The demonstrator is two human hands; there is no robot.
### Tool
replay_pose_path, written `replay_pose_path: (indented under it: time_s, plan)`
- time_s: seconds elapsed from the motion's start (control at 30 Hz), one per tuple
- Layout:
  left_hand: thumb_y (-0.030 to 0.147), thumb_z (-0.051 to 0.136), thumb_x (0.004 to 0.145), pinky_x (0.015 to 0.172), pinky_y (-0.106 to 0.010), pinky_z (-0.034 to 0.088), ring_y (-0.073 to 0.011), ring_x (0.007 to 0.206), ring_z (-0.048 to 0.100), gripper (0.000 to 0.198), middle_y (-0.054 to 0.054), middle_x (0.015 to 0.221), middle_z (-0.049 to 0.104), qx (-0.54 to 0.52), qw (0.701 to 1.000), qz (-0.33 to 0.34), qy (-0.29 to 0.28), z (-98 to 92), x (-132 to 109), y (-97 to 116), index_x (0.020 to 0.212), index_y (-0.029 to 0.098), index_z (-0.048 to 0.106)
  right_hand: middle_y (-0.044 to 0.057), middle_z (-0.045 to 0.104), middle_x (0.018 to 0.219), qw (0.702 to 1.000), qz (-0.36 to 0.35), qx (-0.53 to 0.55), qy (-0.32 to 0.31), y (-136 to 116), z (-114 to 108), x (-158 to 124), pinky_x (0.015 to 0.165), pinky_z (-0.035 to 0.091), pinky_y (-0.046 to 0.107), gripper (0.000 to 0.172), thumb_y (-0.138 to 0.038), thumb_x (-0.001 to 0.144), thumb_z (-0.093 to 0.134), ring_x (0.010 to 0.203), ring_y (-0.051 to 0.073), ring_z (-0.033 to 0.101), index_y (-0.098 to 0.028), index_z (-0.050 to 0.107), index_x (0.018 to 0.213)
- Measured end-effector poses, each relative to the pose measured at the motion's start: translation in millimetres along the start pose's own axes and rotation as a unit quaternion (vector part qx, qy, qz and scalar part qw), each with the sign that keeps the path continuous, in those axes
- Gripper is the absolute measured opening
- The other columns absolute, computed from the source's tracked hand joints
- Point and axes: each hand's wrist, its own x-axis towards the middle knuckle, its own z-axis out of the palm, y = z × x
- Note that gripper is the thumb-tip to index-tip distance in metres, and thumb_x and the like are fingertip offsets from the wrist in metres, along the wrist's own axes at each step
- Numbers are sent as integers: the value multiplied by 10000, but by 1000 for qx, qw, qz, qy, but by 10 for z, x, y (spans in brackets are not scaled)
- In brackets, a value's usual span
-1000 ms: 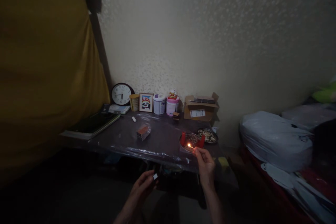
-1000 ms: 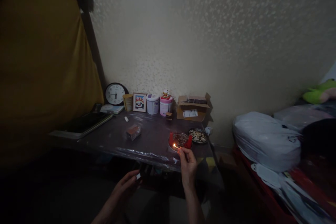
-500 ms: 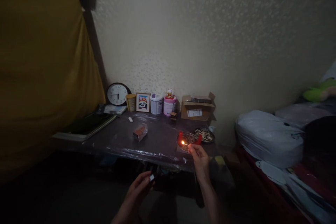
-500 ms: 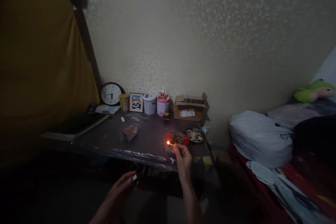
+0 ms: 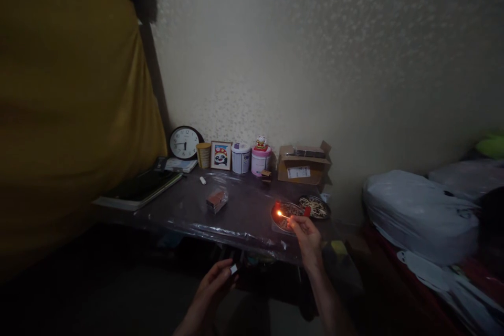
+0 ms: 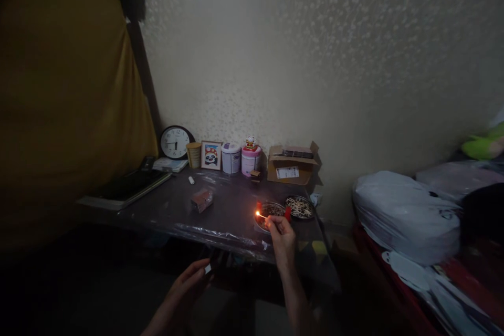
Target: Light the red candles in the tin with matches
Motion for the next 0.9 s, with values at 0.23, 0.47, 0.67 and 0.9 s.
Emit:
replay_pose_path:
  time_s: [0.23,0.47,0.67,0.9]
  plan:
    - [408,786,491,763,-363,478,-261,782,670,469,-98,834,724,-3,1000,-1,6,-5,30,-25,884,178,676,1,670,631,1000,2,-14,-8,-32,-20,57,610,515,286,171,-322,594,708,616,169,629,-186,657,685]
    - [384,754,577,774,-334,470,-245,833,662,400,-84,866,719,8,1000,-6,-28,-16,-22,40,914,186,670,9,657,656,999,-7,-36,-6,77,-44,167,555,518,288,229,-378,603,698,592,167,611,-181,659,713]
    - [373,743,593,793,-349,470,-259,866,658,390,-80,891,717,20,1000,-12,-22,-18,-46,70,930,196,662,23,656,645,997,-27,-65,-3,90,-27,265,511,499,273,261,-421,625,670,578,167,596,-176,651,712]
    - [391,726,612,830,-372,463,-262,893,652,395,-97,924,711,33,999,-5,-36,-8,-66,88,943,186,658,32,680,710,993,-53,-102,13,14,4,399,562,482,280,226,-396,657,624,631,178,609,-186,655,733]
